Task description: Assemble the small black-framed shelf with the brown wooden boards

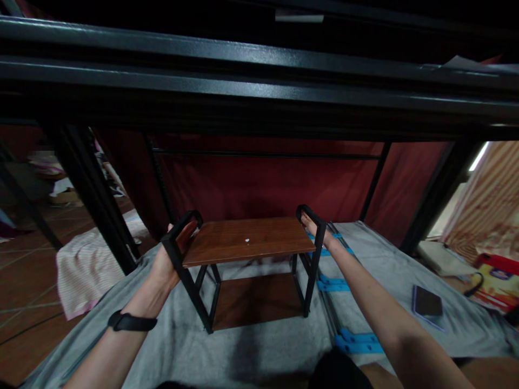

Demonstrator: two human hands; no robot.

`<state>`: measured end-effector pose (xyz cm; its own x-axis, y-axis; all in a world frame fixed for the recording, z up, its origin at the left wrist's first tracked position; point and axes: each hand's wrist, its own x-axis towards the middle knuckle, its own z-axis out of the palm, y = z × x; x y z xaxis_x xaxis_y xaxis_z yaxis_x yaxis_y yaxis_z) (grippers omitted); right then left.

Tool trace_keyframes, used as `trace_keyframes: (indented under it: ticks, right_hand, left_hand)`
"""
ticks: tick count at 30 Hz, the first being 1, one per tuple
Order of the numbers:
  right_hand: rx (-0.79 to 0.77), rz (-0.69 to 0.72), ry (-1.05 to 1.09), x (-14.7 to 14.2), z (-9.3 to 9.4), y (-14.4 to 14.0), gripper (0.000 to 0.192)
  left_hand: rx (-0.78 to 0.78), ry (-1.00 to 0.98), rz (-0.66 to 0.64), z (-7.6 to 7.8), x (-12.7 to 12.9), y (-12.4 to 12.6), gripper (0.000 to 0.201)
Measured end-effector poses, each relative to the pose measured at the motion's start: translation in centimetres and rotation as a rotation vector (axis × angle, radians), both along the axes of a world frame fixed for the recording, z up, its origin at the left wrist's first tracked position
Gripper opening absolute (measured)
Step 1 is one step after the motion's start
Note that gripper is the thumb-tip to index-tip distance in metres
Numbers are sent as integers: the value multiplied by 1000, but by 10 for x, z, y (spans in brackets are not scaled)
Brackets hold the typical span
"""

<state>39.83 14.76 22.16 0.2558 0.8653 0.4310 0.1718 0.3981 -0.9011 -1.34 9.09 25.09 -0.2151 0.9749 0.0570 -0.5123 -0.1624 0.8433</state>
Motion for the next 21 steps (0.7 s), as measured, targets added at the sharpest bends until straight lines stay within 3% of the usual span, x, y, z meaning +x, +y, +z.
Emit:
trace_keyframes:
  ticks: [7,11,16,21]
  right_hand:
    - [-142,98,-29,7,4,25,26]
    - [-198,140,-55,6,5,26,26]
    - [-166,172,-144,12,4,9,27]
    - [-104,116,-327,14,-6,18,29]
  left_hand:
    - [18,20,0,-3,-3,0,50]
    - [21,-12,0,-2,-5,1,46]
    - [18,-74,39,-1,0,5,36]
    - [-8,-36,40,0,6,3,32]
